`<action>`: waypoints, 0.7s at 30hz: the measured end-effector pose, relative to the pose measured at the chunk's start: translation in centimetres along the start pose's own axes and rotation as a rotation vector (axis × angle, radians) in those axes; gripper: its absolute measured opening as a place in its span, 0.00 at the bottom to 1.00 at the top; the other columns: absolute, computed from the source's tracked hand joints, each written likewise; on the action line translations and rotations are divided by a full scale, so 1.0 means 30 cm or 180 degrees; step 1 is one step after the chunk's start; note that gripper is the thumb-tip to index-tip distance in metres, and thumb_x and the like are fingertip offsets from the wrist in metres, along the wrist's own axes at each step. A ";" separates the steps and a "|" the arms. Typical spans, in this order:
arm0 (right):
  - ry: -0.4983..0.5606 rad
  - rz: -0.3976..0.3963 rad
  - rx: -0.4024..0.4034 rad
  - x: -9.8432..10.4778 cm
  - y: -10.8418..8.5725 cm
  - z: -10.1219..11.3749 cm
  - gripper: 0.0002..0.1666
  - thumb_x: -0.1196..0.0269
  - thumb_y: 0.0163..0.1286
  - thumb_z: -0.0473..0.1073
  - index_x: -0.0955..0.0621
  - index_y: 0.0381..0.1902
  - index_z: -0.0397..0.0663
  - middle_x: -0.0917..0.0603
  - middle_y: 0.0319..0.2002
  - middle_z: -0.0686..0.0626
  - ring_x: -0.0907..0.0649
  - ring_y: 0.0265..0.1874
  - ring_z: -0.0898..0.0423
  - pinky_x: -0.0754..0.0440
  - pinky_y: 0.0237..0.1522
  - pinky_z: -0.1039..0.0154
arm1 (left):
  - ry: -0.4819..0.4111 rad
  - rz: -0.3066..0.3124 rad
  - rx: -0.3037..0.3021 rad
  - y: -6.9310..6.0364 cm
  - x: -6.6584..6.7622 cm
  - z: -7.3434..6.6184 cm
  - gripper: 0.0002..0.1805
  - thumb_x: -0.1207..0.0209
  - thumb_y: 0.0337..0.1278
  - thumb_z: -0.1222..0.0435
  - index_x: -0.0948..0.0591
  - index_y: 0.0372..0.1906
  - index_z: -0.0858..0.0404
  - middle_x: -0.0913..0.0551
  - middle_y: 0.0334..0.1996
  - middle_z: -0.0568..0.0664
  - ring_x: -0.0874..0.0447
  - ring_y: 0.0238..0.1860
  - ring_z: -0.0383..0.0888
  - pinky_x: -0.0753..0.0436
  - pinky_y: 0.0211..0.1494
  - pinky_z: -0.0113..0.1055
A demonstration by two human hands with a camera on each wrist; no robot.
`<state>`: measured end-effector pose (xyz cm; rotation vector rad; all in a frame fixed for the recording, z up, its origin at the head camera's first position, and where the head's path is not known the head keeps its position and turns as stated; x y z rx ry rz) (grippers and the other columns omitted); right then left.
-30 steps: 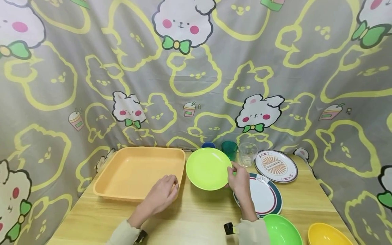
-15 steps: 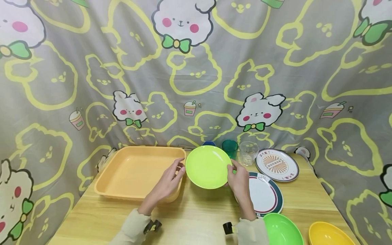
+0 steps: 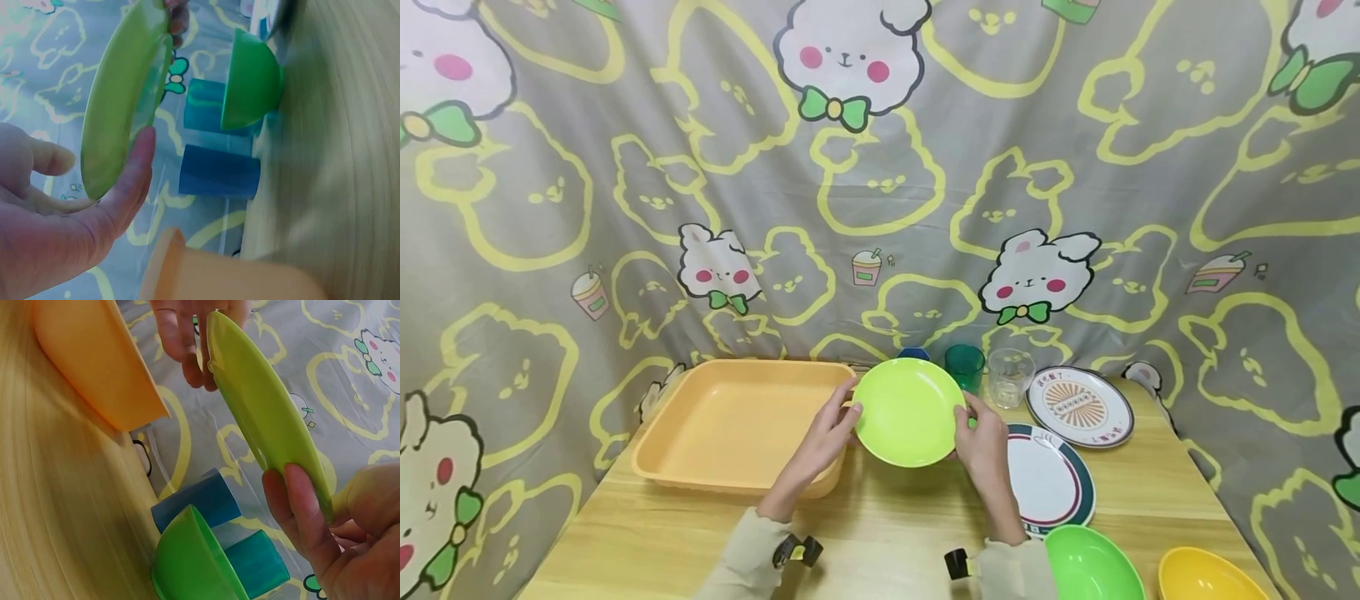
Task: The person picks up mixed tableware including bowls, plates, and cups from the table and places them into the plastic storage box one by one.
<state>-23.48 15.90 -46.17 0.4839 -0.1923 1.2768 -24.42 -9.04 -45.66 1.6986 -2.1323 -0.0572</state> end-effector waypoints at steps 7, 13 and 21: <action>-0.0065 -0.0012 -0.0001 -0.002 -0.001 0.002 0.22 0.42 0.75 0.34 0.22 0.64 0.31 0.15 0.45 0.27 0.19 0.08 0.56 0.19 0.11 0.63 | -0.0318 -0.0108 0.0177 -0.001 -0.013 -0.007 0.30 0.54 0.75 0.75 0.39 0.78 0.64 0.25 0.60 0.66 0.19 0.34 0.44 0.19 0.24 0.29; -0.0014 0.0006 -0.0051 -0.001 -0.002 0.002 0.22 0.42 0.75 0.34 0.22 0.64 0.32 0.15 0.45 0.27 0.18 0.09 0.53 0.18 0.12 0.61 | -0.0322 -0.0193 0.0188 0.008 -0.017 -0.007 0.31 0.54 0.69 0.78 0.36 0.76 0.67 0.25 0.60 0.65 0.19 0.36 0.44 0.18 0.23 0.28; -0.0006 0.0041 -0.0091 -0.004 -0.003 0.004 0.23 0.42 0.75 0.35 0.22 0.65 0.31 0.16 0.46 0.27 0.16 0.13 0.45 0.16 0.14 0.57 | -0.0275 -0.0242 0.0216 0.010 -0.012 -0.013 0.31 0.51 0.65 0.80 0.35 0.75 0.73 0.23 0.57 0.67 0.19 0.44 0.50 0.12 0.25 0.36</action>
Point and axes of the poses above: each hand's wrist, its own y-axis towards the middle knuckle, its own x-axis out of the back of the hand, z = x × y, the point moved 1 cm from there along y, towards the middle knuckle
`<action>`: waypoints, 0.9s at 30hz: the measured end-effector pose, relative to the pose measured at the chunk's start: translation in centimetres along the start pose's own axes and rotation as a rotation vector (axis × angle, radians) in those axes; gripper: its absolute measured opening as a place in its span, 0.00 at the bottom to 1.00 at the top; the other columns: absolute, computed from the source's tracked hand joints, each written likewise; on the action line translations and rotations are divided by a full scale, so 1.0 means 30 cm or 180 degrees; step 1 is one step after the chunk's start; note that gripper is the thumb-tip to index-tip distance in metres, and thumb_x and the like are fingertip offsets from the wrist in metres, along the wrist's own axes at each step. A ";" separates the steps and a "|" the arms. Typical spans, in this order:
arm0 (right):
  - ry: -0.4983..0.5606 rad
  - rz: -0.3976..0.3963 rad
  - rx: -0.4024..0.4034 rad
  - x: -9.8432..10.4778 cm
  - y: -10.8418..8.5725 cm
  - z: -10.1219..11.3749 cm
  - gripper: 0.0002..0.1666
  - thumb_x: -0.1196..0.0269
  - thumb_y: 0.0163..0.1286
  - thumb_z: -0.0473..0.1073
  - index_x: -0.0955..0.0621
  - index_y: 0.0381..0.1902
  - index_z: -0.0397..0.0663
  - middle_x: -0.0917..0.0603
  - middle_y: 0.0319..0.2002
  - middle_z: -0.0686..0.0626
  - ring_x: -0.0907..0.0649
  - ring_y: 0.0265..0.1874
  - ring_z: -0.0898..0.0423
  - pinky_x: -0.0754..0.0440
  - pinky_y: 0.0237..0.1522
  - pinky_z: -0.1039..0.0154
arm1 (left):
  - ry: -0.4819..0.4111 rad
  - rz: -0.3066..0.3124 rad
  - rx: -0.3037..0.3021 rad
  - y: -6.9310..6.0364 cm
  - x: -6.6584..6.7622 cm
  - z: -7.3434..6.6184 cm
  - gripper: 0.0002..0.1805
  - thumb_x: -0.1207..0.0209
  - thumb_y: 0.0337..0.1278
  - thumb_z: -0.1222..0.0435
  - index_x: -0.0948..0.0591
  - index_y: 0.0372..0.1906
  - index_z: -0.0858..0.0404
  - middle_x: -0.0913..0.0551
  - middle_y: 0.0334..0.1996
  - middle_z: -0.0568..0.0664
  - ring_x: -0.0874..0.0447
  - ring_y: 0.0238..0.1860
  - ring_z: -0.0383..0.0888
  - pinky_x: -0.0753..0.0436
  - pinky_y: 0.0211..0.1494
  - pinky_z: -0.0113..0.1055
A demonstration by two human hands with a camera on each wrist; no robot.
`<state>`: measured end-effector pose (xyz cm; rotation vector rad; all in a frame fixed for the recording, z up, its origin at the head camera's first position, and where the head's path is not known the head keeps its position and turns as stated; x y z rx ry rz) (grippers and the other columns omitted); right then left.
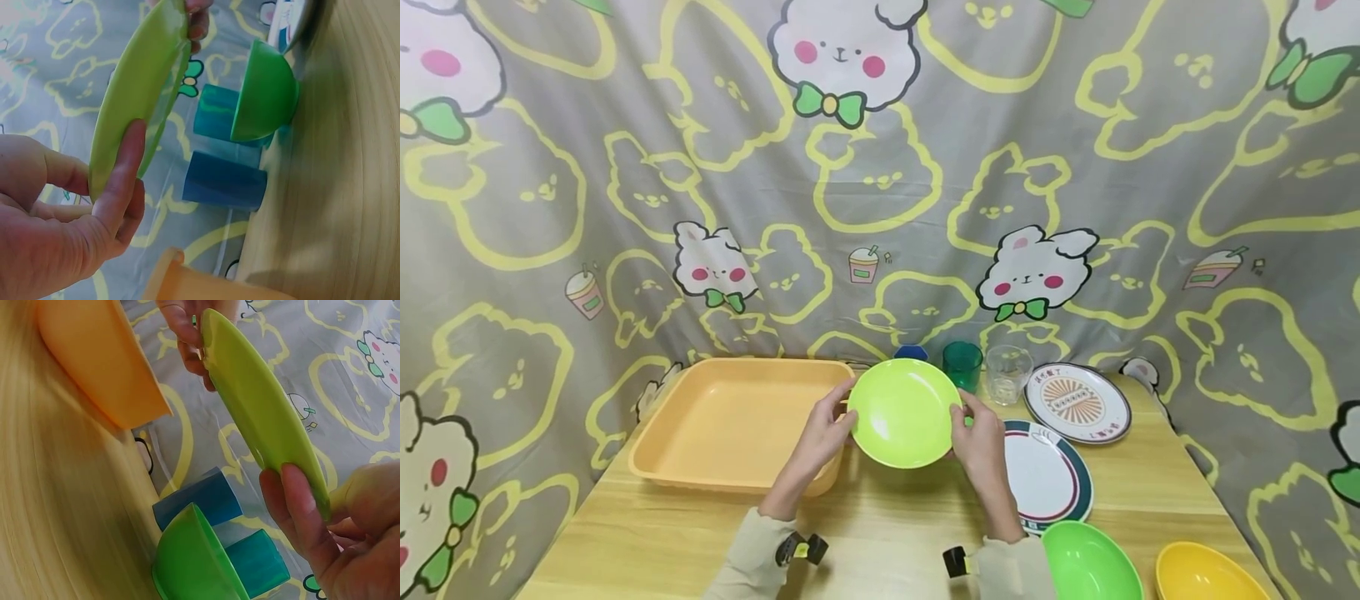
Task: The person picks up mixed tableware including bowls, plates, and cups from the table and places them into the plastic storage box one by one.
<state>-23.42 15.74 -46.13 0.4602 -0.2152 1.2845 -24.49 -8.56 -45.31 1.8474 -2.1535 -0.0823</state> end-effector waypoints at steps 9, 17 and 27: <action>0.0118 0.0166 -0.0033 0.003 0.000 0.006 0.23 0.43 0.76 0.34 0.24 0.66 0.30 0.16 0.46 0.26 0.16 0.12 0.46 0.14 0.16 0.50 | -0.0004 -0.0063 0.0018 -0.032 0.009 -0.121 0.30 0.51 0.60 0.84 0.32 0.70 0.80 0.20 0.50 0.73 0.18 0.38 0.57 0.18 0.20 0.27; 0.0368 0.0550 -0.0213 0.018 0.004 0.004 0.26 0.46 0.81 0.41 0.28 0.71 0.33 0.17 0.50 0.26 0.15 0.17 0.47 0.12 0.22 0.47 | 0.0020 -0.0011 0.0200 -0.029 0.032 -0.094 0.30 0.50 0.63 0.83 0.35 0.71 0.81 0.23 0.55 0.73 0.18 0.43 0.55 0.13 0.23 0.39; 0.0398 0.0812 -0.0181 0.075 0.020 0.022 0.25 0.48 0.83 0.41 0.30 0.71 0.33 0.16 0.43 0.31 0.10 0.30 0.45 0.10 0.28 0.52 | -0.0052 -0.0157 0.0262 -0.020 0.080 0.032 0.31 0.51 0.66 0.80 0.34 0.74 0.73 0.23 0.57 0.68 0.20 0.40 0.48 0.13 0.24 0.33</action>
Point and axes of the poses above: each hand's wrist, its own y-axis towards the middle knuckle, its own x-axis out of the back of the hand, z = x × y, the point moved 1 cm from there along y, towards the middle knuckle
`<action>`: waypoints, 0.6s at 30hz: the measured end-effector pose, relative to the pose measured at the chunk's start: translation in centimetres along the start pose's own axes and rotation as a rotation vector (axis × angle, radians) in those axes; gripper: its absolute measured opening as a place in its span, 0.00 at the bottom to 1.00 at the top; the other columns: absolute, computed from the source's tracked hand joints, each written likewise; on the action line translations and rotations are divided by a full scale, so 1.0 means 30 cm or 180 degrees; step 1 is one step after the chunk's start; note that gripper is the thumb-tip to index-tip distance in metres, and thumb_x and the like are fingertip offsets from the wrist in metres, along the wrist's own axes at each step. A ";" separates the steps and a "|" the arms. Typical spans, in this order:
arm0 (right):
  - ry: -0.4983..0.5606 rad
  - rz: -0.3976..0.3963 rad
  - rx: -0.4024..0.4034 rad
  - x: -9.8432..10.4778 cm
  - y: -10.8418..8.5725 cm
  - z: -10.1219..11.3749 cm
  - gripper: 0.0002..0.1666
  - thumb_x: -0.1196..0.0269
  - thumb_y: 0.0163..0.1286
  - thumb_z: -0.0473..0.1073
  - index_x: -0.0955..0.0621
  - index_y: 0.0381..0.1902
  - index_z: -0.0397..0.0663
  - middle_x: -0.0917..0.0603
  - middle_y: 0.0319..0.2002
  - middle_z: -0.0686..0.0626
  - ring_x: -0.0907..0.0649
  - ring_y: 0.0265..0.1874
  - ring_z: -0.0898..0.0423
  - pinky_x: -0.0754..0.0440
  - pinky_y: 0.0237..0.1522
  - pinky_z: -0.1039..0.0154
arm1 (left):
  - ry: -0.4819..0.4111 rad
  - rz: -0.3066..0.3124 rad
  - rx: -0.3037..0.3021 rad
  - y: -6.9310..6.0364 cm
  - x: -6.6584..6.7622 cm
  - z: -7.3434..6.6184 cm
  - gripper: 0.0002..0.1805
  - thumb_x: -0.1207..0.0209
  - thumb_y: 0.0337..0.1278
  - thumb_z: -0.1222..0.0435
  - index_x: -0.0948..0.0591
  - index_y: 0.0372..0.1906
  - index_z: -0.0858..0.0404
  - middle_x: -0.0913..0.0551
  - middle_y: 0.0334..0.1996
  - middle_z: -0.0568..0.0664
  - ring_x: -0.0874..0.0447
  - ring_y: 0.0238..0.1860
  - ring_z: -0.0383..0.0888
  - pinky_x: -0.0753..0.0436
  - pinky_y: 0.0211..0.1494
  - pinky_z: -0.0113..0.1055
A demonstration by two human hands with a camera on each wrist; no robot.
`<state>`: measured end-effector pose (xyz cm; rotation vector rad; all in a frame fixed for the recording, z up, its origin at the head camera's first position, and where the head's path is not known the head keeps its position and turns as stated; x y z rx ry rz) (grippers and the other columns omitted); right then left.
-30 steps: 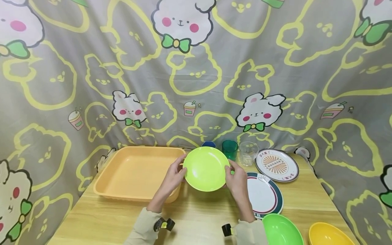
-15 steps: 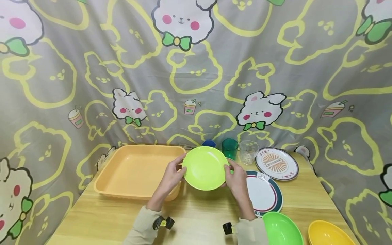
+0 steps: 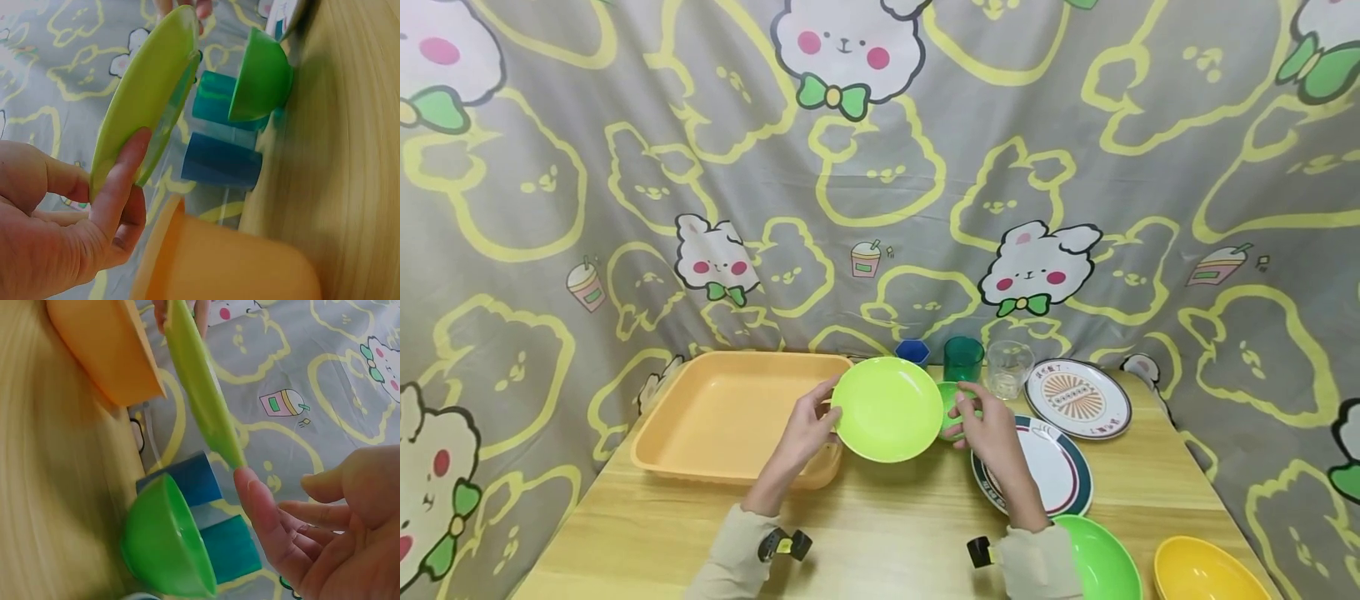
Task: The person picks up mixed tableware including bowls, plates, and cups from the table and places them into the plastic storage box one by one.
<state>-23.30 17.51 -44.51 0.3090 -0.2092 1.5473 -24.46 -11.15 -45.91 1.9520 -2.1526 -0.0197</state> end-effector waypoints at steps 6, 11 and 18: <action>-0.0282 0.0011 0.0168 0.050 0.013 0.005 0.22 0.45 0.81 0.38 0.27 0.68 0.34 0.17 0.45 0.29 0.11 0.32 0.46 0.10 0.27 0.52 | -0.0048 -0.0098 0.0035 -0.008 0.040 -0.002 0.30 0.52 0.67 0.81 0.34 0.74 0.73 0.24 0.57 0.70 0.20 0.39 0.48 0.11 0.25 0.42; -0.0547 0.0054 0.0389 0.091 0.025 -0.009 0.21 0.43 0.79 0.37 0.25 0.66 0.35 0.16 0.46 0.29 0.11 0.36 0.41 0.10 0.28 0.52 | -0.0130 -0.0138 0.0115 -0.014 0.078 0.000 0.30 0.54 0.68 0.81 0.34 0.74 0.74 0.25 0.57 0.71 0.20 0.36 0.48 0.12 0.24 0.40; -0.1102 0.0066 0.0775 0.159 0.039 -0.046 0.21 0.40 0.77 0.34 0.23 0.65 0.38 0.14 0.44 0.35 0.11 0.37 0.40 0.11 0.29 0.56 | -0.0172 -0.0231 0.0308 -0.034 0.143 -0.009 0.30 0.53 0.70 0.80 0.36 0.75 0.72 0.26 0.58 0.70 0.20 0.39 0.48 0.12 0.27 0.36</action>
Point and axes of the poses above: each hand's wrist, its own y-axis towards the middle knuckle, its own x-axis out of the back of the hand, z = x × y, the point moved 1 cm from there along y, towards the middle knuckle
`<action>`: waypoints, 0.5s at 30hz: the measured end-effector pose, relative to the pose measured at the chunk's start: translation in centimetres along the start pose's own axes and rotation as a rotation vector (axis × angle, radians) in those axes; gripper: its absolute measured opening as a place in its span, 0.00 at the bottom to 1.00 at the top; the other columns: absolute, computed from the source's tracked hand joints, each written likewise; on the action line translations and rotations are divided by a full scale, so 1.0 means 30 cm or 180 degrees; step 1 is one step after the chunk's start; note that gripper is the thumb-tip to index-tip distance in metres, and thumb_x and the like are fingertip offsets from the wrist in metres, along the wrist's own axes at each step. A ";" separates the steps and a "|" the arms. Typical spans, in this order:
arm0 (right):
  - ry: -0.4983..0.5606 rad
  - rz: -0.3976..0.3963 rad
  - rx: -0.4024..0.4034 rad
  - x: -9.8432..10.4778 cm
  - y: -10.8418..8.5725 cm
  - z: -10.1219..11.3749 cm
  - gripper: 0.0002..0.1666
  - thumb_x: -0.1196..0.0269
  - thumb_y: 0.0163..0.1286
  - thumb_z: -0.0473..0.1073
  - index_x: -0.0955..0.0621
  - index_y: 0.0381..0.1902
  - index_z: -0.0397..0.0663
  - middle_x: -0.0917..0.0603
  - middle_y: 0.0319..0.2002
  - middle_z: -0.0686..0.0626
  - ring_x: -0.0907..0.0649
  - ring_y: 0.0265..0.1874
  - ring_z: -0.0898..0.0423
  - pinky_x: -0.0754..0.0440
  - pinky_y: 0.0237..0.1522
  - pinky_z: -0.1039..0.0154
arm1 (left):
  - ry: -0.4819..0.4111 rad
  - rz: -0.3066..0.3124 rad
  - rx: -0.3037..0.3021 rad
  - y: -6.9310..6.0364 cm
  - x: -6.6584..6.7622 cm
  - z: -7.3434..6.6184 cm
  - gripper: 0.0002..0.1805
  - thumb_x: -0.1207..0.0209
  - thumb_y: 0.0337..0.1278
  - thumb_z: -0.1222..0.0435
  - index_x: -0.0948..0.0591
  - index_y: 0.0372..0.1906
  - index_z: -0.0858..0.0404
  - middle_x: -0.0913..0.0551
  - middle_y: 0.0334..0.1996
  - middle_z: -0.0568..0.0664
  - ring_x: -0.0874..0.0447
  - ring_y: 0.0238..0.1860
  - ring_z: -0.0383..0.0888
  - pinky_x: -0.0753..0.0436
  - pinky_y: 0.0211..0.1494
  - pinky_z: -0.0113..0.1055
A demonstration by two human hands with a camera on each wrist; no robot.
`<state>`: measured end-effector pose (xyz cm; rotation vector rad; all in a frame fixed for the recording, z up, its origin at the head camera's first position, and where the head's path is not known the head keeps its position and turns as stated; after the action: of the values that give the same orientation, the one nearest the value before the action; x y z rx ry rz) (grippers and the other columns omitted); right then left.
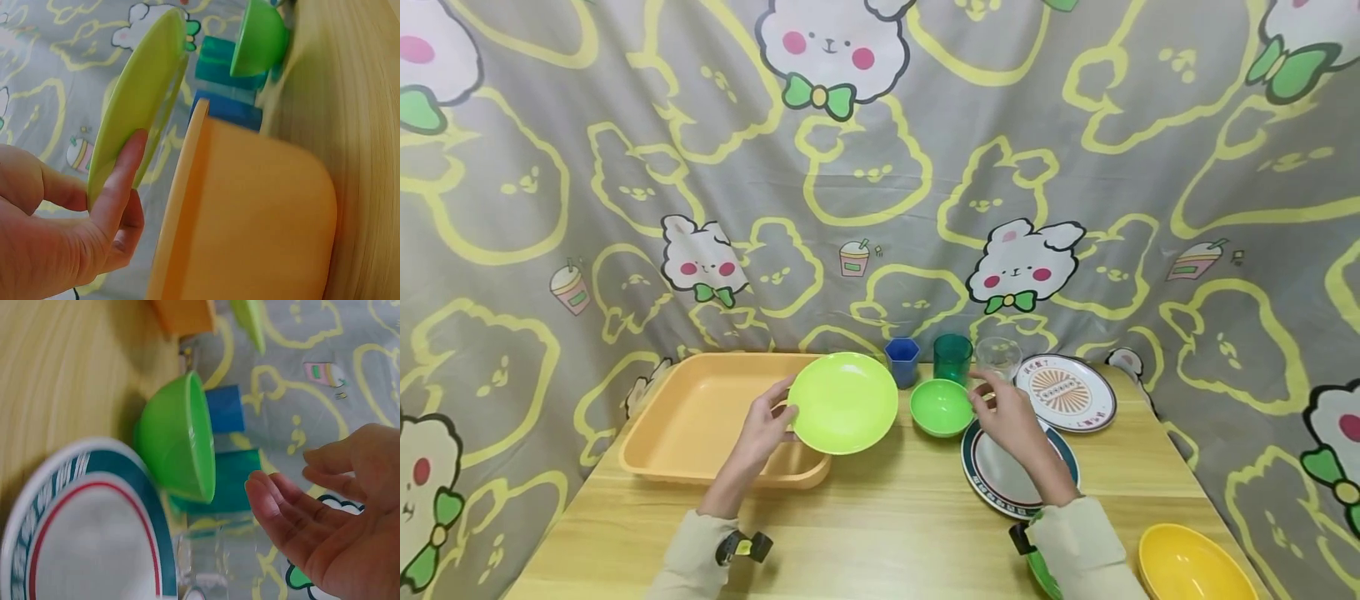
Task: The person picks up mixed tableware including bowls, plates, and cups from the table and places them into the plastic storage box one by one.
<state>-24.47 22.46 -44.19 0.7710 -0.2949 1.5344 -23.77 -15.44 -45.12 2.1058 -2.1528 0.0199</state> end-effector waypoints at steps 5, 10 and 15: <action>-0.0408 -0.0018 0.0223 0.037 0.016 -0.032 0.22 0.37 0.74 0.34 0.23 0.64 0.39 0.13 0.41 0.40 0.12 0.39 0.41 0.11 0.37 0.48 | -0.0036 -0.0132 0.0086 -0.001 0.052 -0.006 0.31 0.54 0.70 0.81 0.37 0.76 0.72 0.27 0.59 0.71 0.20 0.40 0.48 0.14 0.26 0.31; -0.0521 0.0119 0.0381 0.070 0.040 -0.066 0.25 0.36 0.73 0.34 0.24 0.66 0.39 0.14 0.45 0.36 0.12 0.42 0.40 0.12 0.43 0.42 | 0.0056 -0.0198 0.0081 -0.012 0.097 -0.005 0.31 0.55 0.71 0.80 0.40 0.77 0.73 0.28 0.60 0.71 0.21 0.39 0.48 0.15 0.26 0.30; -0.0669 0.0259 0.0427 0.105 0.053 -0.107 0.29 0.35 0.72 0.34 0.26 0.69 0.39 0.17 0.52 0.33 0.14 0.47 0.36 0.15 0.48 0.36 | 0.0185 -0.0303 0.0130 -0.026 0.145 0.010 0.31 0.56 0.72 0.79 0.42 0.78 0.72 0.29 0.62 0.70 0.21 0.40 0.48 0.16 0.26 0.30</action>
<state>-26.73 26.65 -44.18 1.0402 -0.3853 1.5630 -23.10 -19.81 -45.04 2.1992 -2.0347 0.1153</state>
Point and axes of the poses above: each hand's wrist, its own y-axis towards the middle knuckle, its own x-axis out of the back of the hand, z = x × y, the point moved 1 cm from there along y, towards the middle knuckle
